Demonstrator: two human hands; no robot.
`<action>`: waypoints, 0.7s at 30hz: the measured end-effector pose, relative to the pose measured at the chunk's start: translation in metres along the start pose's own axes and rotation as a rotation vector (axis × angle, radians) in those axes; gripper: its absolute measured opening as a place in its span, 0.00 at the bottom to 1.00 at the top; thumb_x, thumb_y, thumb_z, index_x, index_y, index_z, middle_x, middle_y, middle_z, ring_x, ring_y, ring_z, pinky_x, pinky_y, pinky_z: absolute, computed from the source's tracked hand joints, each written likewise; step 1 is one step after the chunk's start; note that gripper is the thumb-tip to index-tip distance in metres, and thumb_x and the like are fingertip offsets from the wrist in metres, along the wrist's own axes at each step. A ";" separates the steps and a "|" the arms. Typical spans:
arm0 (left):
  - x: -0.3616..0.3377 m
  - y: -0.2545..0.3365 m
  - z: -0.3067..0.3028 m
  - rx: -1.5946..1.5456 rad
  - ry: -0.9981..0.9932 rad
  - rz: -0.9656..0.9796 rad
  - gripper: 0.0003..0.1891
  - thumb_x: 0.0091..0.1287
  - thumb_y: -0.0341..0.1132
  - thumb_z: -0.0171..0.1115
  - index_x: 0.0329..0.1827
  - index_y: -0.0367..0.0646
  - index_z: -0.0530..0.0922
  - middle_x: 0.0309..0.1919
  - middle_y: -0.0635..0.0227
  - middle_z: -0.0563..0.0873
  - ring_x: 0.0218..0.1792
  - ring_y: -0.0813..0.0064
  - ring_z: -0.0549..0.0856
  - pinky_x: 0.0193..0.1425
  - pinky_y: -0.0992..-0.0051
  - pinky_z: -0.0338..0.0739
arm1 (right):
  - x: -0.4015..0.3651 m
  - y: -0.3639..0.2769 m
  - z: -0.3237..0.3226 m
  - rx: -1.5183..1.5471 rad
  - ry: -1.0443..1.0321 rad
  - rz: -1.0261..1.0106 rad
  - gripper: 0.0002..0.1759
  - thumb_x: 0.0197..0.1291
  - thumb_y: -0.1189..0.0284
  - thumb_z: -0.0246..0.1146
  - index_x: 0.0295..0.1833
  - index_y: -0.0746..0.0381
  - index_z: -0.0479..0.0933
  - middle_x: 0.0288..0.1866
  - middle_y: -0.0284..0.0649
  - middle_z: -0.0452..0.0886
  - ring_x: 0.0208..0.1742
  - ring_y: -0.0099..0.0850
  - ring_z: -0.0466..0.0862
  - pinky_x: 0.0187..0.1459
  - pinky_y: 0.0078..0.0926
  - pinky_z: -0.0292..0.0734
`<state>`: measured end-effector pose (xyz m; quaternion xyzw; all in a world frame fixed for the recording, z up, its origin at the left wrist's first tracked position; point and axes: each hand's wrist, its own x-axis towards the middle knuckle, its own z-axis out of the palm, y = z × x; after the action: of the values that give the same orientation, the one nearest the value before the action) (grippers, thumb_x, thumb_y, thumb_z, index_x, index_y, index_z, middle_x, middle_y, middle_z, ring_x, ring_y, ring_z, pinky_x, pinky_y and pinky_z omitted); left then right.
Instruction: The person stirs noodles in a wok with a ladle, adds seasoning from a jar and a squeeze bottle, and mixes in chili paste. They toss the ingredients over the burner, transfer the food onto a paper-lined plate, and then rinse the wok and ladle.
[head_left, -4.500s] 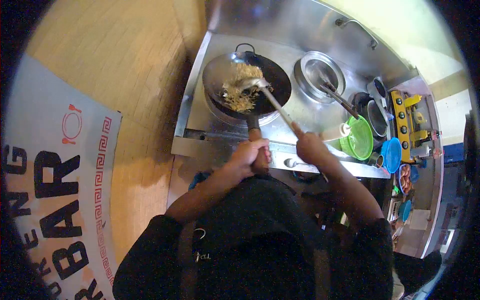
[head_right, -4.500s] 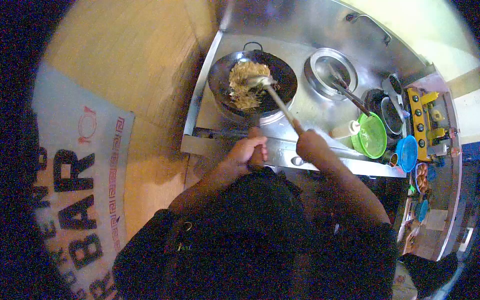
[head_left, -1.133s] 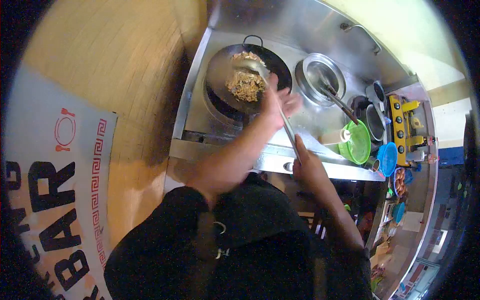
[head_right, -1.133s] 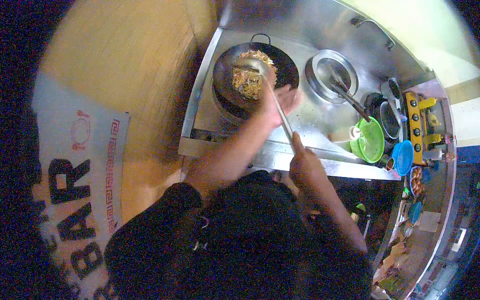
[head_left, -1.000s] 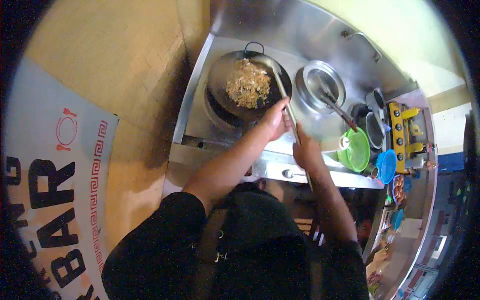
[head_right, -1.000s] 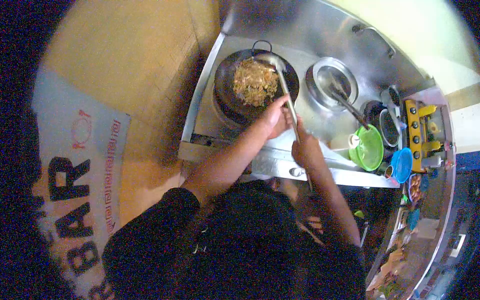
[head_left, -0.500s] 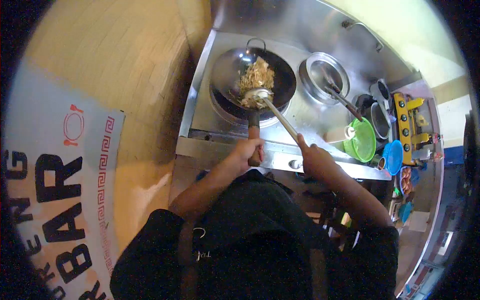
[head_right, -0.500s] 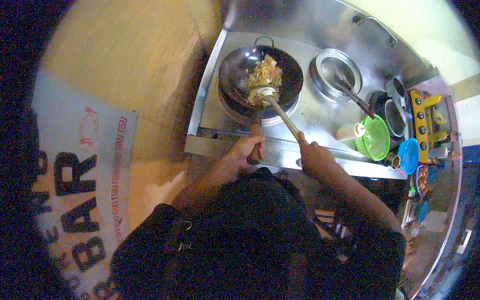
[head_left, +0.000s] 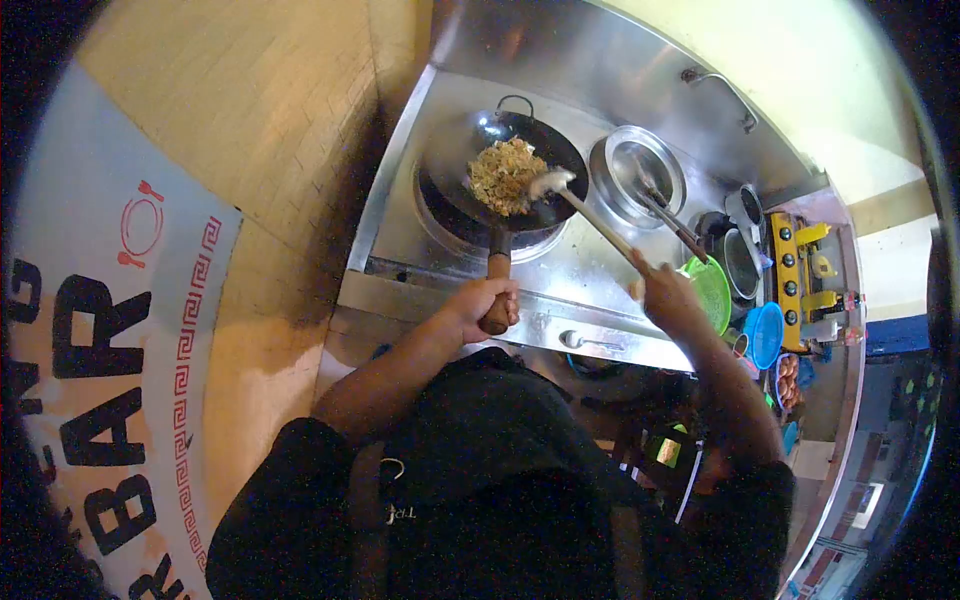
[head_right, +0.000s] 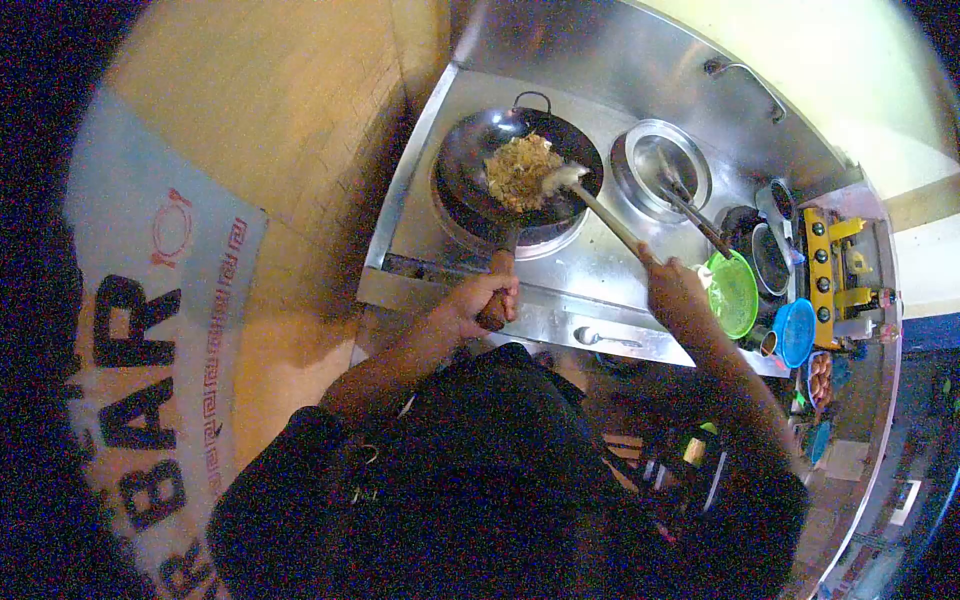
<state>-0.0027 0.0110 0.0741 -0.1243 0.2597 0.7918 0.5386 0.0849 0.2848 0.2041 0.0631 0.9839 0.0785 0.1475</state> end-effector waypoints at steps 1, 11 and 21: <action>0.004 -0.003 -0.007 0.009 -0.034 0.010 0.05 0.61 0.29 0.57 0.30 0.41 0.70 0.20 0.70 0.73 0.20 0.77 0.74 0.26 0.74 0.73 | 0.022 0.003 0.032 0.031 0.064 -0.030 0.34 0.56 0.77 0.50 0.71 0.54 0.55 0.35 0.56 0.79 0.32 0.52 0.82 0.34 0.47 0.78; 0.024 -0.008 -0.058 0.181 0.015 0.102 0.07 0.60 0.30 0.60 0.29 0.42 0.70 0.19 0.71 0.72 0.18 0.78 0.75 0.23 0.72 0.73 | 0.139 -0.073 0.082 0.612 0.160 0.003 0.33 0.56 0.73 0.52 0.70 0.58 0.57 0.34 0.63 0.79 0.37 0.58 0.80 0.43 0.49 0.74; -0.025 -0.028 0.034 0.164 0.088 -0.001 0.07 0.60 0.31 0.58 0.27 0.39 0.72 0.18 0.68 0.74 0.17 0.74 0.75 0.23 0.72 0.74 | 0.042 -0.023 0.024 0.317 -0.035 -0.122 0.35 0.58 0.73 0.52 0.71 0.61 0.51 0.29 0.57 0.80 0.28 0.53 0.82 0.31 0.52 0.76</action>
<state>0.0357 0.0181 0.1064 -0.1147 0.3472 0.7613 0.5355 0.0497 0.2718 0.1659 0.0273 0.9833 -0.0876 0.1574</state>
